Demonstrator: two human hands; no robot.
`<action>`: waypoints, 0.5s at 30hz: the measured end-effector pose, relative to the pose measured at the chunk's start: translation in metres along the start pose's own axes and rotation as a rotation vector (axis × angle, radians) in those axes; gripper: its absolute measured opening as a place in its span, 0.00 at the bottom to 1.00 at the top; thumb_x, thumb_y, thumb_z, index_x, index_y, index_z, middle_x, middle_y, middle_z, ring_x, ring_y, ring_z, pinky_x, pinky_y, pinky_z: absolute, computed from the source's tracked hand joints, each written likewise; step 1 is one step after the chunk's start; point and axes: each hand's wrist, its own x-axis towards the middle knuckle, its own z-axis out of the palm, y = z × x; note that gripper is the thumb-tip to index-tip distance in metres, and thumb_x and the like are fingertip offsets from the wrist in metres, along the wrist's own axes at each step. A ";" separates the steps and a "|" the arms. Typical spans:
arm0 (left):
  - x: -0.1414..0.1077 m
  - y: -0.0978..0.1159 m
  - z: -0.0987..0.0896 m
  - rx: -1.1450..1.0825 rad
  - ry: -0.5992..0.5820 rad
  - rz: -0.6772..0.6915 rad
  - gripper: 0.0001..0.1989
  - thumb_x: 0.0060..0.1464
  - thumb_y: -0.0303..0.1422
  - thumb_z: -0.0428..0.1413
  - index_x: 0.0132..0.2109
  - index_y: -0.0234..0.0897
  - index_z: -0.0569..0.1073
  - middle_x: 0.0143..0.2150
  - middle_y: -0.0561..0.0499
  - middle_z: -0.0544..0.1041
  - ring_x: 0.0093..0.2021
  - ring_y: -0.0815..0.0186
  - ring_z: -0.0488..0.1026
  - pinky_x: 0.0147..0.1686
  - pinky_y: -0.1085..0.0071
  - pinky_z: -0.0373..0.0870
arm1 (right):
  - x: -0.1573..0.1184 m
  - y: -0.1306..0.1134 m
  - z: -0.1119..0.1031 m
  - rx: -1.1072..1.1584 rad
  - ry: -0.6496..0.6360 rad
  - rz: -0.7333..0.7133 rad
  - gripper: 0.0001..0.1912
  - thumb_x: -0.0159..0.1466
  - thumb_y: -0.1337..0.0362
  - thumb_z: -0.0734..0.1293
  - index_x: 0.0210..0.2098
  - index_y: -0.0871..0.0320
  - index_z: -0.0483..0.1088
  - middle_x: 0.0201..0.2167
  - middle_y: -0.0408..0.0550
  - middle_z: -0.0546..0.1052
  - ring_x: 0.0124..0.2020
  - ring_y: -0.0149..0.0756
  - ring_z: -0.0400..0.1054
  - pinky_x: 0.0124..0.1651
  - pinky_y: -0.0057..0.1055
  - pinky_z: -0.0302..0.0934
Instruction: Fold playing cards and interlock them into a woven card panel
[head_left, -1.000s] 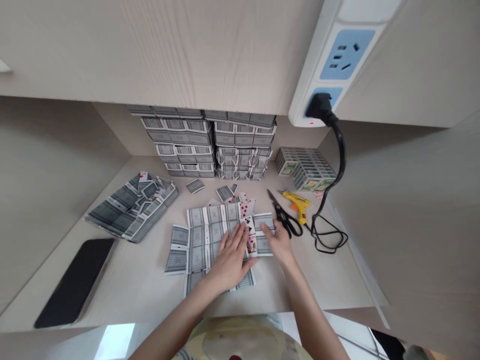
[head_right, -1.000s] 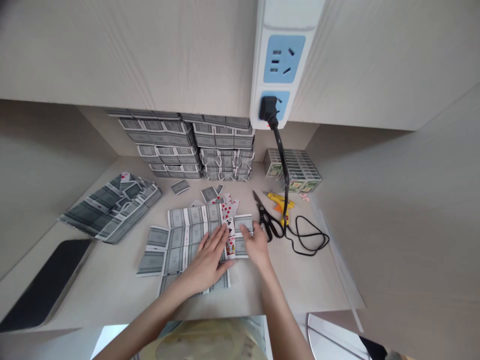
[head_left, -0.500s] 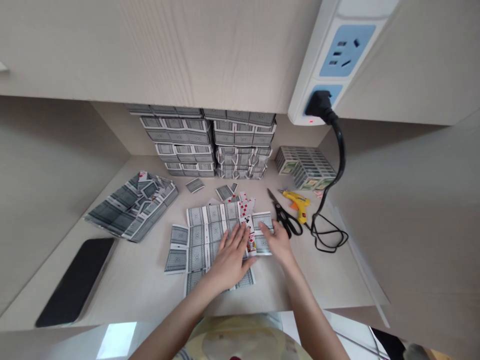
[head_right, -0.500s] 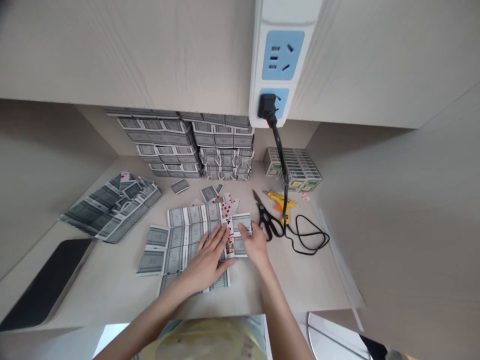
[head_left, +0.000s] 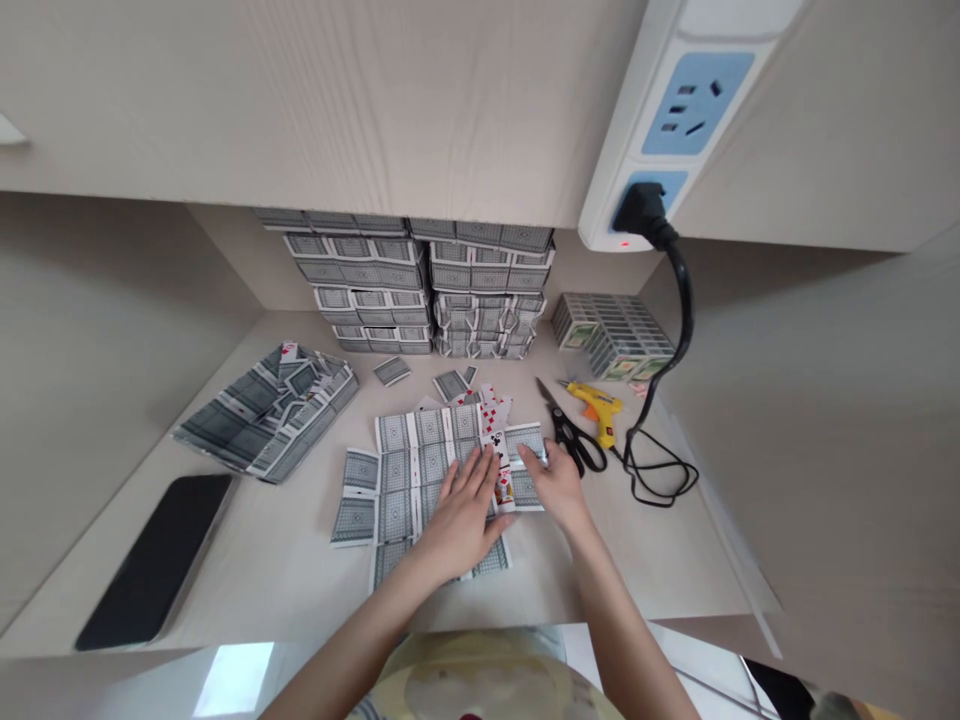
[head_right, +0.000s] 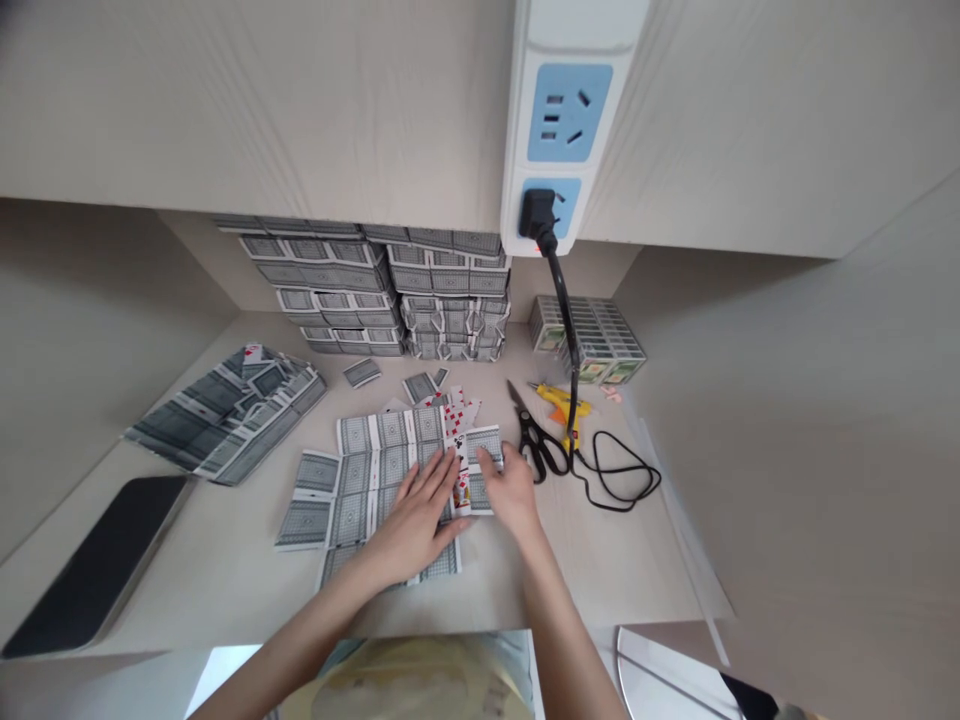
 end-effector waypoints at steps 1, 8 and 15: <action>0.000 0.000 0.000 0.000 0.001 -0.002 0.33 0.57 0.47 0.38 0.64 0.36 0.41 0.66 0.46 0.40 0.65 0.60 0.34 0.61 0.55 0.39 | 0.000 0.001 0.000 -0.003 0.005 0.008 0.16 0.55 0.52 0.60 0.29 0.59 0.67 0.26 0.51 0.75 0.29 0.41 0.69 0.31 0.32 0.61; 0.000 -0.001 0.000 0.004 -0.011 0.002 0.33 0.57 0.48 0.37 0.64 0.36 0.41 0.66 0.46 0.40 0.65 0.60 0.35 0.61 0.55 0.39 | 0.002 0.003 0.002 0.025 -0.014 0.061 0.16 0.54 0.52 0.61 0.31 0.60 0.67 0.29 0.52 0.76 0.31 0.41 0.70 0.34 0.33 0.62; 0.000 -0.002 0.000 0.006 -0.007 0.005 0.33 0.57 0.48 0.38 0.64 0.36 0.41 0.66 0.46 0.41 0.65 0.60 0.35 0.60 0.55 0.40 | 0.005 0.002 0.001 0.068 -0.070 0.098 0.17 0.55 0.52 0.61 0.32 0.61 0.68 0.30 0.52 0.76 0.31 0.40 0.71 0.34 0.33 0.62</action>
